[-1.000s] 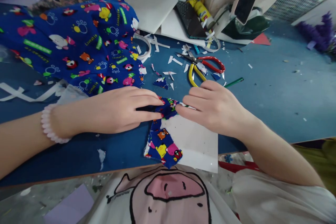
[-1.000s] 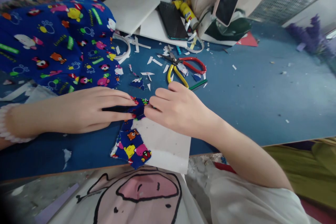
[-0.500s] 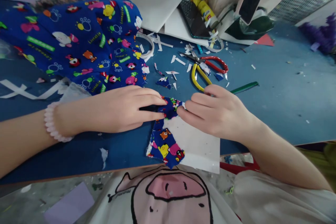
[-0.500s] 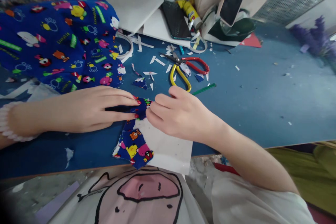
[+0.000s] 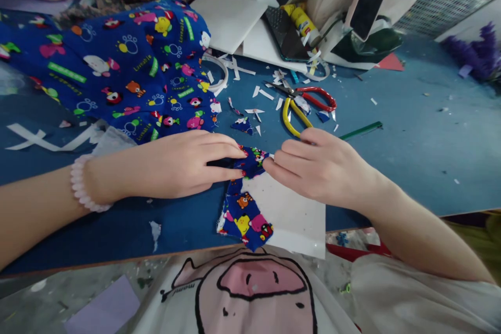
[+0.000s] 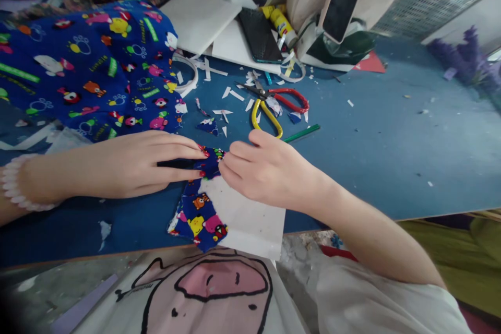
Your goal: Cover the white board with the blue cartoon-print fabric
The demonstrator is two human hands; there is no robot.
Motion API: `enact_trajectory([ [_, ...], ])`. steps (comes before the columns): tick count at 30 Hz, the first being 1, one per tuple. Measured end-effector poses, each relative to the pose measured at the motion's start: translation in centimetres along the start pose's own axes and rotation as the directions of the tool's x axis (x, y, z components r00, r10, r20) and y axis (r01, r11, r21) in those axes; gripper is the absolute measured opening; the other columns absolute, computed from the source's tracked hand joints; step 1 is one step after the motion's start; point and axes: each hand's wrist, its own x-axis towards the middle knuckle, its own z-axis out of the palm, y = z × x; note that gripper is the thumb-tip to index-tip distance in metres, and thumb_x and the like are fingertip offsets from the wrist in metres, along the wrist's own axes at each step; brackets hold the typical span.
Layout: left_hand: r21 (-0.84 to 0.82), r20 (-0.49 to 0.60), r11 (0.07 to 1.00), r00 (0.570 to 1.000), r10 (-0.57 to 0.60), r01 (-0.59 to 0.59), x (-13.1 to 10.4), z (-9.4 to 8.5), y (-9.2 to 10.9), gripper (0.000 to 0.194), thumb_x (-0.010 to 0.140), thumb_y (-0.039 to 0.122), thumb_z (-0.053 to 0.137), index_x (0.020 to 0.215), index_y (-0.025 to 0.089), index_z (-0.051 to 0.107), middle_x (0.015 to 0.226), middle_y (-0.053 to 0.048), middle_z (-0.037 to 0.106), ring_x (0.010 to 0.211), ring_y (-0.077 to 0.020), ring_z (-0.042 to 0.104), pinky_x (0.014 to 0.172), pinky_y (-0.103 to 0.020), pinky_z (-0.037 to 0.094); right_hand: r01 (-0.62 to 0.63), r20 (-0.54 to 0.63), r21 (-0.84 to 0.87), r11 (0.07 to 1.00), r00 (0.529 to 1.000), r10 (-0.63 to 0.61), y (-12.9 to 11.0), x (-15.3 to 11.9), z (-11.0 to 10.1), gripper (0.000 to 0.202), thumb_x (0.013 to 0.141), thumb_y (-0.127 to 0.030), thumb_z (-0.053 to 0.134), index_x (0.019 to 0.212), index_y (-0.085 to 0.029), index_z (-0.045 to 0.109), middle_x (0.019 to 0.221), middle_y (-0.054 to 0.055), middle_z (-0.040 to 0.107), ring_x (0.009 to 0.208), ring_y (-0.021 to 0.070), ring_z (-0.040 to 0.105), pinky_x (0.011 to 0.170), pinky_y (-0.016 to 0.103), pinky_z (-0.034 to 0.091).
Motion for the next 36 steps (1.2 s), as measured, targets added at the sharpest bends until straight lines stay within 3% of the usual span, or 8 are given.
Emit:
enact_trajectory([
  [25, -0.003, 0.028, 1.000, 1.000, 0.002, -0.002, -0.1, -0.2, -0.2, 0.036, 0.096, 0.013, 0.043, 0.121, 0.021, 0.066, 0.129, -0.014, 0.063, 0.122, -0.0275, 0.057, 0.098, -0.044, 0.053, -0.018, 0.095, 0.039, 0.999, 0.995, 0.015, 1.1, -1.0, 0.0, 0.025, 0.098, -0.011, 0.045, 0.085, -0.017, 0.066, 0.069, 0.001, 0.055, 0.071, 0.0169, 0.043, 0.065, 0.033, 0.023],
  [32, 0.015, 0.003, 1.000, 1.000, -0.009, 0.009, -0.2, -0.2, 0.3, 0.035, 0.095, 0.009, 0.044, 0.121, 0.021, 0.065, 0.131, -0.008, 0.065, 0.130, -0.0238, 0.052, 0.109, -0.041, 0.042, -0.060, 0.152, 0.061, 0.996, 0.987, 0.050, 1.3, -1.2, 0.0, 0.022, 0.096, -0.011, 0.050, 0.081, -0.017, 0.065, 0.069, 0.001, 0.054, 0.070, 0.0173, 0.041, 0.066, 0.033, 0.020],
  [36, 0.022, 0.010, 1.000, 1.000, 0.009, -0.009, 0.3, -0.4, 0.7, 0.033, 0.099, 0.012, 0.038, 0.119, 0.017, 0.064, 0.128, -0.008, 0.068, 0.124, -0.0183, 0.058, 0.110, -0.035, 0.039, -0.092, 0.124, 0.086, 0.992, 0.989, 0.081, 1.5, -1.5, 0.2, 0.022, 0.096, -0.012, 0.050, 0.082, -0.019, 0.066, 0.069, 0.000, 0.054, 0.071, 0.0171, 0.041, 0.067, 0.032, 0.021],
])
